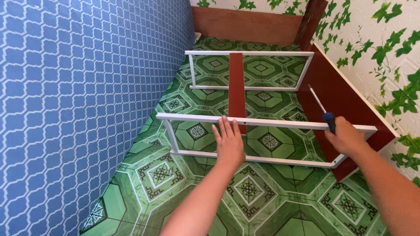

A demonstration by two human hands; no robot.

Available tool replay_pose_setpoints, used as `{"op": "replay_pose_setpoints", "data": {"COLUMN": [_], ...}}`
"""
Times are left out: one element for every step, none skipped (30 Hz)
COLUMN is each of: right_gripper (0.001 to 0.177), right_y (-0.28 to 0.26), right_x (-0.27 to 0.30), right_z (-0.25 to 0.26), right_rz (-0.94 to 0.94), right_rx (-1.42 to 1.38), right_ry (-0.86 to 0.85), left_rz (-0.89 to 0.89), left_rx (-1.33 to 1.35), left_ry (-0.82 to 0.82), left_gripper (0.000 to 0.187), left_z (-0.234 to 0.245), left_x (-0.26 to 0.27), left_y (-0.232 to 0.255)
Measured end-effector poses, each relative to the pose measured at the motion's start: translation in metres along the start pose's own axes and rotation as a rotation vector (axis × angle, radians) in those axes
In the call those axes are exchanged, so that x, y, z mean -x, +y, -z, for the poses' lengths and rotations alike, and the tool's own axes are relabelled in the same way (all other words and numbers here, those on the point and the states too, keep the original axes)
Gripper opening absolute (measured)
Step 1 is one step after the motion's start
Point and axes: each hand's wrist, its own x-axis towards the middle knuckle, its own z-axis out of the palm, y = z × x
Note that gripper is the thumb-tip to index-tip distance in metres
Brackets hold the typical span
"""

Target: The person uses a screwdriver to tighten screws on a white metal frame attached to a reddish-brown board. They then flip the assembled unit over to show the other side.

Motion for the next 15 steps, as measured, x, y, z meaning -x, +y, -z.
{"op": "replay_pose_setpoints", "data": {"right_gripper": [0.041,0.041,0.042,0.042,0.042,0.042,0.043,0.043,0.043,0.045,0.046,0.047,0.047,0.047,0.047], "right_y": [-0.003,-0.006,-0.009,-0.01,-0.012,-0.015,-0.017,-0.02,-0.023,-0.028,-0.034,-0.04,-0.047,-0.054,-0.061], "right_x": [0.0,0.001,0.001,0.001,0.001,0.001,0.002,0.003,0.005,0.007,0.01,0.013,0.017,0.022,0.028], "right_z": [0.003,0.005,0.006,0.005,0.005,0.005,0.006,0.008,0.011,0.015,0.019,0.024,0.029,0.034,0.038], "right_rz": [0.016,0.031,0.046,0.06,0.074,0.089,0.11,0.133,0.156,0.143,0.131,0.117,0.125,0.131,0.137], "right_rx": [0.052,0.103,0.155,0.151,0.147,0.142,0.158,0.173,0.188,0.145,0.102,0.06,0.063,0.068,0.073], "right_ry": [0.004,0.007,0.009,0.032,0.055,0.079,0.096,0.111,0.127,0.103,0.079,0.055,0.045,0.034,0.022], "left_rz": [0.009,0.018,0.012,0.008,0.003,0.003,0.003,0.005,0.006,0.006,0.007,0.016,0.025,0.033,0.045], "left_rx": [-0.01,-0.02,-0.03,-0.041,-0.053,-0.061,-0.069,-0.079,-0.081,-0.082,-0.082,-0.085,-0.088,-0.09,-0.099], "left_ry": [-0.04,-0.08,-0.057,-0.038,-0.018,-0.027,-0.035,-0.043,-0.064,-0.083,-0.102,-0.11,-0.119,-0.129,-0.125], "left_gripper": [0.105,0.106,0.105,0.104,0.103,0.103,0.104,0.104,0.105,0.106,0.108,0.108,0.108,0.109,0.109], "left_z": [-0.001,-0.002,-0.003,-0.005,-0.007,-0.007,-0.007,-0.006,-0.005,-0.004,-0.003,-0.001,0.001,0.002,0.003], "left_x": [-0.006,-0.01,-0.014,-0.016,-0.018,-0.021,-0.024,-0.027,-0.03,-0.033,-0.036,-0.04,-0.043,-0.045,-0.047], "left_y": [-0.002,-0.004,-0.006,-0.008,-0.009,-0.013,-0.016,-0.019,-0.021,-0.023,-0.026,-0.03,-0.035,-0.038,-0.04]}}
